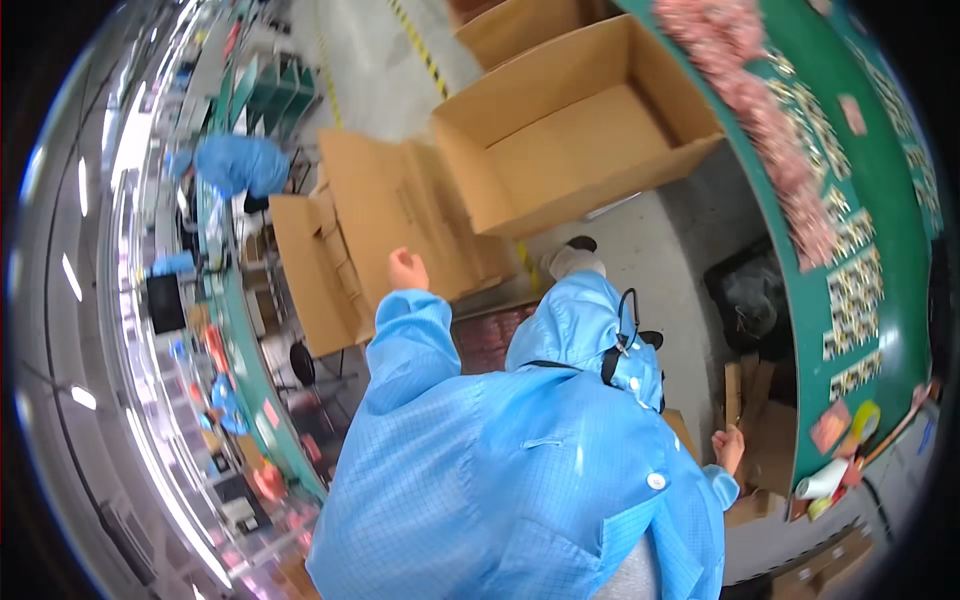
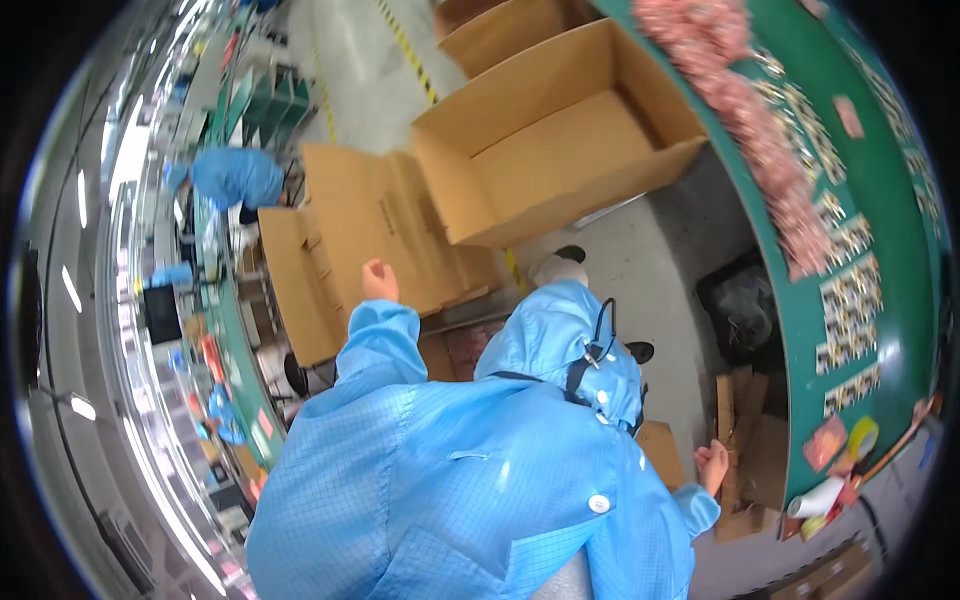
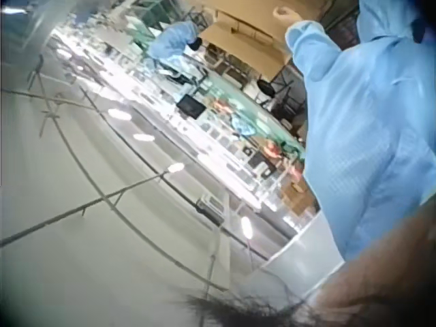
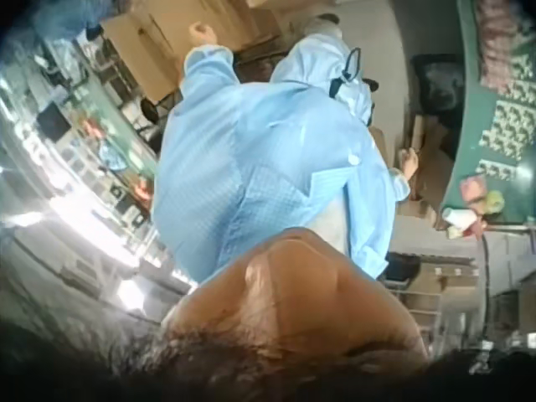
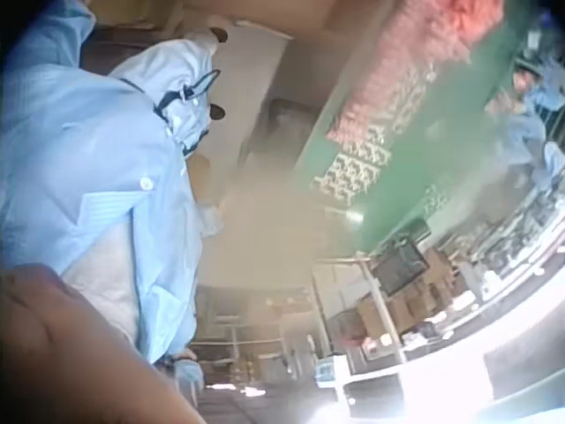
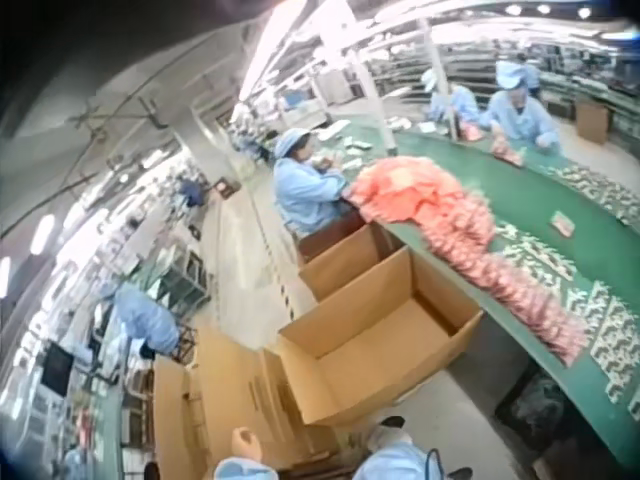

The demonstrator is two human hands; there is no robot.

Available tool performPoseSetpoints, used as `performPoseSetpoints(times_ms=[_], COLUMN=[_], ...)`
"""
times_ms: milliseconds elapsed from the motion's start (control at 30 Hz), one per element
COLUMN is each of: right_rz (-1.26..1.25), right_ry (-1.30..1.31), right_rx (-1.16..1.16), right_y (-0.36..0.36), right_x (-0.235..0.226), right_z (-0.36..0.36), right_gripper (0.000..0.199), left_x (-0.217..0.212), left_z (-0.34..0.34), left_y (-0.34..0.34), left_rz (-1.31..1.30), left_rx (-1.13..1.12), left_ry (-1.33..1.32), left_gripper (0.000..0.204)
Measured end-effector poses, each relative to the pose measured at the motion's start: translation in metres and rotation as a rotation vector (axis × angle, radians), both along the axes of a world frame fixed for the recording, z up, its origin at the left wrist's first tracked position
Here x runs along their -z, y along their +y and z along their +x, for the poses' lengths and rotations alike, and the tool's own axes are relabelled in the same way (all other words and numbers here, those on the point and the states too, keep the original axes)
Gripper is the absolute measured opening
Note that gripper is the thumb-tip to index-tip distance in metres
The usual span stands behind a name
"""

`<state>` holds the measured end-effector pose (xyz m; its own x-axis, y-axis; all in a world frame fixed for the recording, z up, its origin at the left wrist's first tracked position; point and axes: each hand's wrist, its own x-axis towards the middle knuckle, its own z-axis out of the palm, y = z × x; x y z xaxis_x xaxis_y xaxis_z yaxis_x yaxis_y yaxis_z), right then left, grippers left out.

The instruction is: Packing electronic components into bubble wrap and placing them in boxes.

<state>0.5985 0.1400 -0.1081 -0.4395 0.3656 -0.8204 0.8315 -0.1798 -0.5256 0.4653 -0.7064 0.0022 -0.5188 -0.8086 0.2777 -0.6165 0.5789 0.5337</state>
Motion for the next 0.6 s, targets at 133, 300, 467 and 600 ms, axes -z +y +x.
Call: performPoseSetpoints(times_ms=[133,300,467,600], right_rz=[-0.025,-0.332,-1.269,-1.042], right_ry=[0.161,0.425,0.358,0.278], right_rx=[-0.165,-0.780,-1.298,-1.467], right_y=[-0.126,-0.505,-0.862,-1.080], right_x=[-0.098,-0.218,-0.249,-0.208], right_z=[-0.164,-0.371,-0.376,-0.291], right_gripper=[0.027,0.034,0.035,0.062], left_x=[-0.073,-0.083,-0.004,0.032], left_z=[-0.058,0.016,0.112,0.078], left_y=[-0.035,-0.215,-0.299,-0.290], left_rz=[-0.412,0.043,0.469,0.628], left_rx=[0.126,-0.250,-0.436,-0.501], left_ry=[-0.134,0.070,-0.393,-0.475], left_gripper=[0.031,0.058,0.120,0.126])
